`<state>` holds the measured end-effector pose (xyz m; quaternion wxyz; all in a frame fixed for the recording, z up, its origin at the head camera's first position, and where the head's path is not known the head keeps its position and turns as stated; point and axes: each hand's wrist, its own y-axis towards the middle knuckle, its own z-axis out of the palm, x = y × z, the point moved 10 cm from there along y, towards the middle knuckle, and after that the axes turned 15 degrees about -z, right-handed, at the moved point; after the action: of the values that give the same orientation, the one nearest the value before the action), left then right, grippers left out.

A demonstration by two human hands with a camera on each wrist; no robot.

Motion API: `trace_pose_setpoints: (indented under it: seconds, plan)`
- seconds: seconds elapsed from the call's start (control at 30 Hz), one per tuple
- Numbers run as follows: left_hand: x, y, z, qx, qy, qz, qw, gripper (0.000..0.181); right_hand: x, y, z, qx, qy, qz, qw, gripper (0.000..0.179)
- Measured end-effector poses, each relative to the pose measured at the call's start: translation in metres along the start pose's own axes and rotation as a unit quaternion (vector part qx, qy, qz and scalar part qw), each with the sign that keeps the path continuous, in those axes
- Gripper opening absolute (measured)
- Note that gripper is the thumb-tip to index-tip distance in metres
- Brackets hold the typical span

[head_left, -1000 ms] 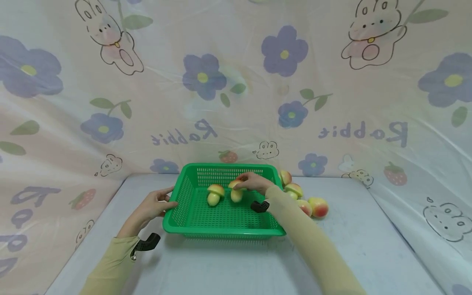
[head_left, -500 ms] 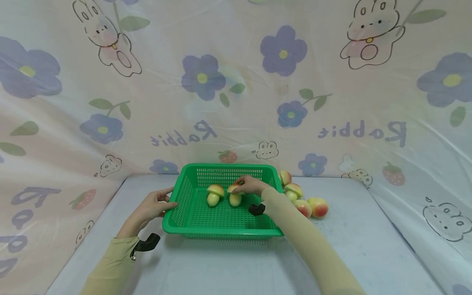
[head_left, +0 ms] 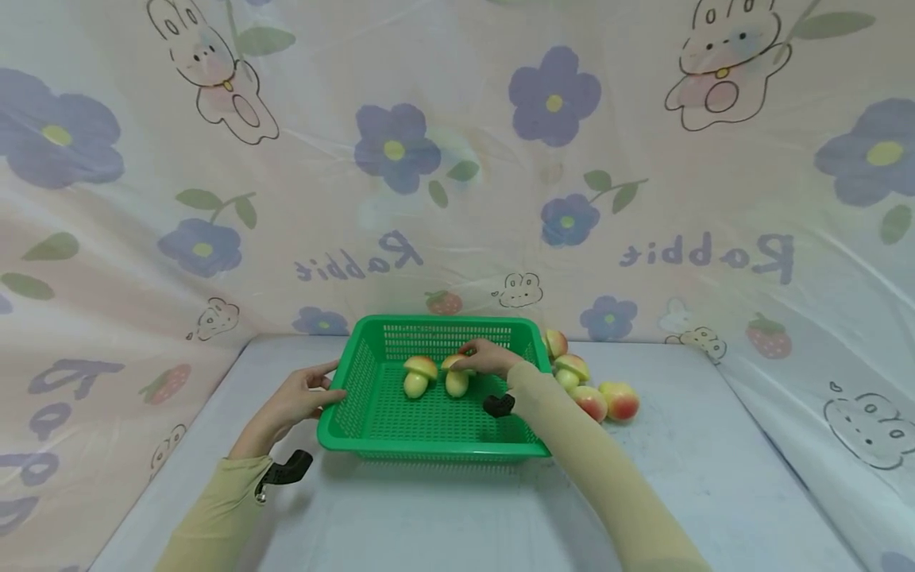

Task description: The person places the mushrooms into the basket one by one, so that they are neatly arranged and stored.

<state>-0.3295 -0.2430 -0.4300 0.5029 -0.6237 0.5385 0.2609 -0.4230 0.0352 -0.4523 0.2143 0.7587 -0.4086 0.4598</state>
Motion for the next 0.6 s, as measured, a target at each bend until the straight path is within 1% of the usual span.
trace_pose_setpoints:
  seconds: [0.17,0.33,0.6]
  plan:
    - [-0.0016,0.0019,0.0,-0.002,0.006,0.001,1.0,0.073,-0.0004,0.0005,-0.0007,-0.004,-0.008,-0.003,1.0,0.05]
    - [-0.002,0.0017,-0.0003,-0.002,0.005,0.003,1.0,0.073,0.0019,0.002,-0.0013,-0.009,-0.016,-0.008,0.9998,0.051]
    - [-0.0028,-0.0004,0.0004,0.0,0.002,0.005,1.0,0.073,0.0021,0.0022,0.0008,-0.015,-0.003,-0.006,0.9999,0.054]
